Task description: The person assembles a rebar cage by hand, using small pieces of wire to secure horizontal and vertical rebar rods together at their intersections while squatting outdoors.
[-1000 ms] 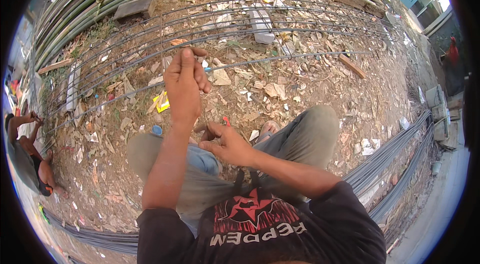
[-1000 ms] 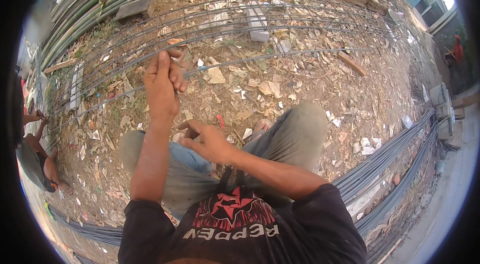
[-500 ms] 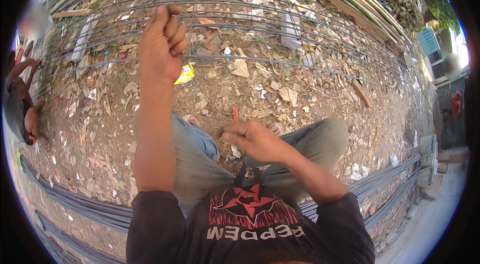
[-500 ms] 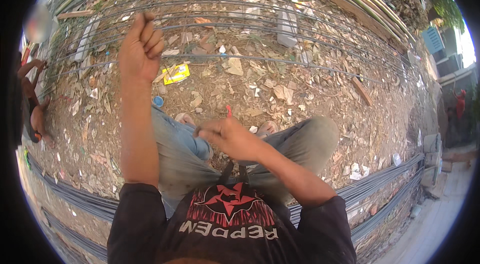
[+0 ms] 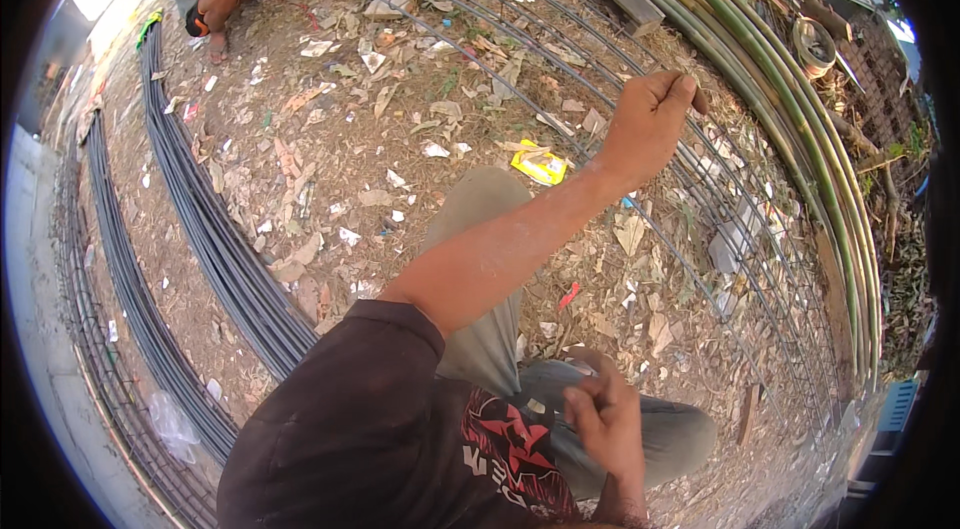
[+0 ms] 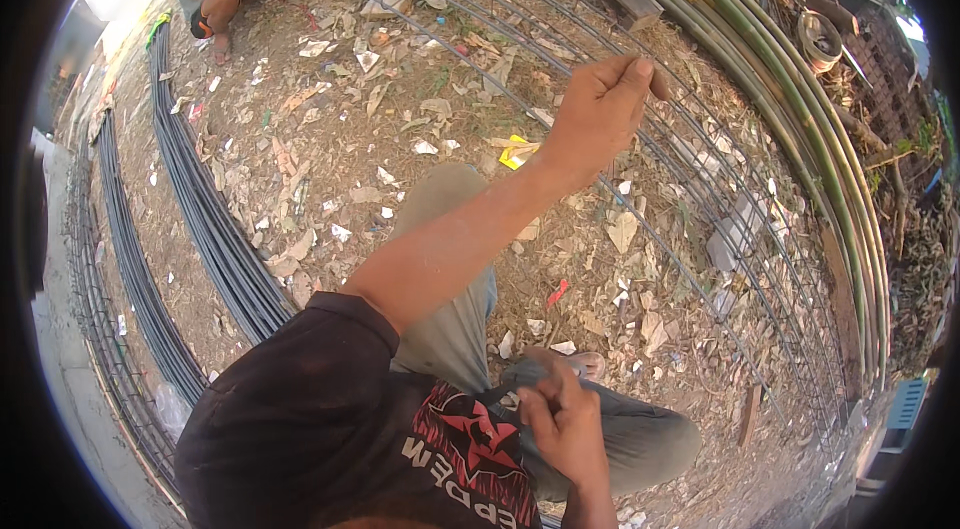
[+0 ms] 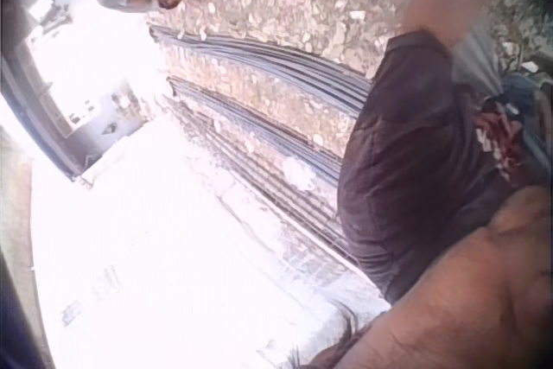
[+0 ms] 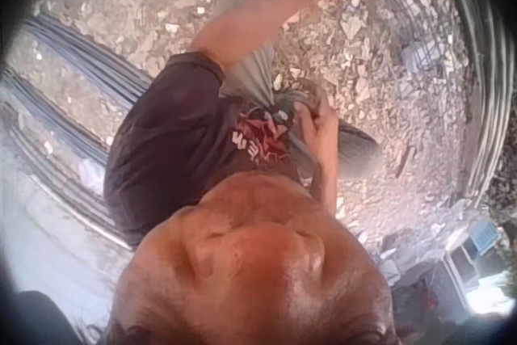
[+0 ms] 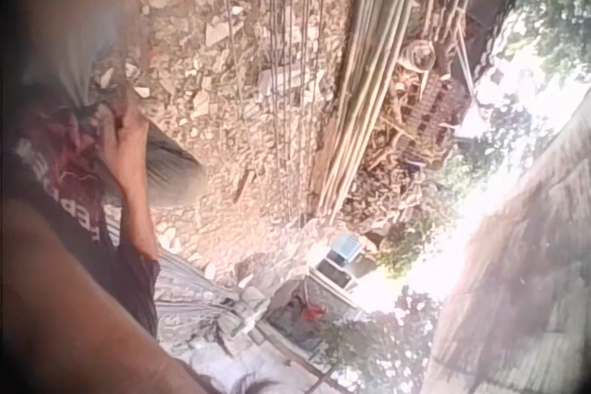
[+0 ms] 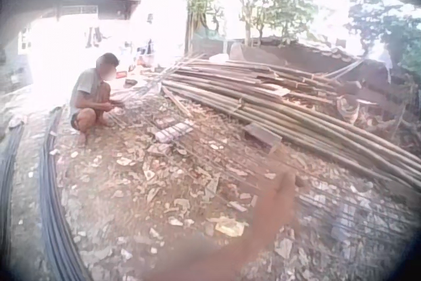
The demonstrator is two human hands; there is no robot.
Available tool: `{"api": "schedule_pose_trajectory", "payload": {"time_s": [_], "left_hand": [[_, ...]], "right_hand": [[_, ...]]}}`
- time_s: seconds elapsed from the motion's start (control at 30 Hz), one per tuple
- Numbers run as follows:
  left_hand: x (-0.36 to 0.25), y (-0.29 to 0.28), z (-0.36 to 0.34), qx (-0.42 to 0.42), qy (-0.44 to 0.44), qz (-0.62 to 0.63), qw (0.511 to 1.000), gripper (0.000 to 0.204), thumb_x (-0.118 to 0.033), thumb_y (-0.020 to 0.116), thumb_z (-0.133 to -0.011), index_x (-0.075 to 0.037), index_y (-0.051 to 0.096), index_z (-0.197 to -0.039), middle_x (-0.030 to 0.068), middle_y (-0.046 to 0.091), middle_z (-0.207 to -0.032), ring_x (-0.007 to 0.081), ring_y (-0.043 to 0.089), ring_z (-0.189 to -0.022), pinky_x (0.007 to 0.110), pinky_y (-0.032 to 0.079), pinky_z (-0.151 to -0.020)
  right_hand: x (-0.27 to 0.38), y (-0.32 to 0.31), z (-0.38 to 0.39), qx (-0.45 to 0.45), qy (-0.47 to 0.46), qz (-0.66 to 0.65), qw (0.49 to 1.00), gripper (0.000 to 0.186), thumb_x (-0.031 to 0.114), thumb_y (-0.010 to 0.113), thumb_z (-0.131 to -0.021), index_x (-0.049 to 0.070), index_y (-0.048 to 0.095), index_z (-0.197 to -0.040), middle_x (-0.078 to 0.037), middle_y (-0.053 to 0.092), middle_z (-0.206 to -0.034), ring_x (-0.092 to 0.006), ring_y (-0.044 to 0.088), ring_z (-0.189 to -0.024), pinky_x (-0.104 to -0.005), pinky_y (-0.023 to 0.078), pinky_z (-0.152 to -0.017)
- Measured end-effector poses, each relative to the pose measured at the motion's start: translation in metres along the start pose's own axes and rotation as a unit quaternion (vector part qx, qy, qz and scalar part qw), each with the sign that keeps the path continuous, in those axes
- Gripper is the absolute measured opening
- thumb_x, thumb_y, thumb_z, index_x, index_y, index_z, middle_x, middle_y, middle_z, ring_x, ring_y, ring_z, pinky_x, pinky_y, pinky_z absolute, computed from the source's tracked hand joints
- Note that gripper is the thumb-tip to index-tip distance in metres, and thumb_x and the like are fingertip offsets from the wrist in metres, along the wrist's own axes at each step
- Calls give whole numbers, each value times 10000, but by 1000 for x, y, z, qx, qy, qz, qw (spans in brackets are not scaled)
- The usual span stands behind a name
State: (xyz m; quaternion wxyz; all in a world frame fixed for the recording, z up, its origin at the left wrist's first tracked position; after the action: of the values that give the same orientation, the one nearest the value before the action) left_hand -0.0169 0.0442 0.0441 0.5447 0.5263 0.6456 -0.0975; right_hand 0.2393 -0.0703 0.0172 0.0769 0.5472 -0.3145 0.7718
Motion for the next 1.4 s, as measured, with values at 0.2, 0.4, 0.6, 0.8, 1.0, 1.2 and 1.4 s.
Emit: {"api": "schedule_pose_trajectory", "payload": {"time_s": [0.2, 0.4, 0.6, 0.8, 1.0, 1.2, 1.4], "left_hand": [[-17, -26, -3, -70, -81, 147, 983, 312, -261, 430, -1042, -18, 543, -883, -72, 271, -541, 47, 206, -448, 250, 163, -417], [-28, -50, -16, -114, -26, 139, 983, 304, -263, 464, -1030, -20, 554, -870, -65, 281, -538, 45, 230, -441, 245, 163, -406], [-25, -51, -15, -107, -108, 195, 969, 298, -257, 465, -1028, -17, 558, -879, -68, 284, -519, 41, 221, -428, 246, 172, -397], [-38, -41, -14, -79, -43, 215, 973, 339, -243, 435, -1035, -18, 565, -819, -60, 295, -510, 51, 227, -414, 263, 170, -384], [-13, -35, -7, -53, -40, -42, 997, 294, -245, 458, -1030, -18, 551, -867, -72, 266, -523, 44, 225, -427, 241, 174, -397], [-31, -37, -6, -80, -95, 210, 970, 324, -232, 450, -1030, -15, 562, -817, -56, 295, -513, 56, 226, -413, 267, 169, -387], [-46, -79, -13, -169, 2, 142, 975, 286, -234, 447, -1030, -23, 559, -873, -65, 264, -540, 45, 209, -448, 237, 159, -403]], "right_hand": [[-3, -109, -10, -333, -115, 333, 875, 146, 14, 501, -914, -21, 639, -949, -128, 607, -780, -245, 590, -707, -359, 454, -657], [-47, -6, 0, -43, 47, -8, 998, 268, 93, 488, -965, -12, 612, -1178, -19, 499, -567, -67, 466, -514, -240, 350, -488], [13, -113, 43, -349, -207, 82, 910, 288, 199, 459, -1014, -11, 634, -1106, -8, 529, -664, -58, 370, -517, -233, 261, -473], [-49, -60, -10, -81, 55, 279, 955, 241, 121, 505, -955, -37, 660, -1050, -161, 632, -705, -189, 507, -544, -357, 415, -550], [61, -79, 28, -72, -333, 1, 940, 298, 252, 546, -966, -12, 679, -1007, -29, 522, -622, -102, 448, -539, -252, 385, -501], [-23, -179, -36, -338, 19, 144, 930, 289, 208, 463, -1017, 14, 654, -1111, 23, 460, -551, -52, 383, -440, -240, 289, -411], [3, -14, 0, 283, 89, -78, 952, 223, 138, 573, -939, 17, 690, -1086, -10, 532, -578, -70, 439, -499, -236, 372, -496]]}}
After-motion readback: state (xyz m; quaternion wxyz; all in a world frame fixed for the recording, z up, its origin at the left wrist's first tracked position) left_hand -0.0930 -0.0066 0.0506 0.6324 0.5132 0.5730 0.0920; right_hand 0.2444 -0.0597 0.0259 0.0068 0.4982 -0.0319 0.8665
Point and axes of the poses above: each hand's wrist, its own z-axis away from the middle knuckle, its own y-axis out of the palm, x = y × z, the point moved 4 cm from there along -z, towards the middle knuckle
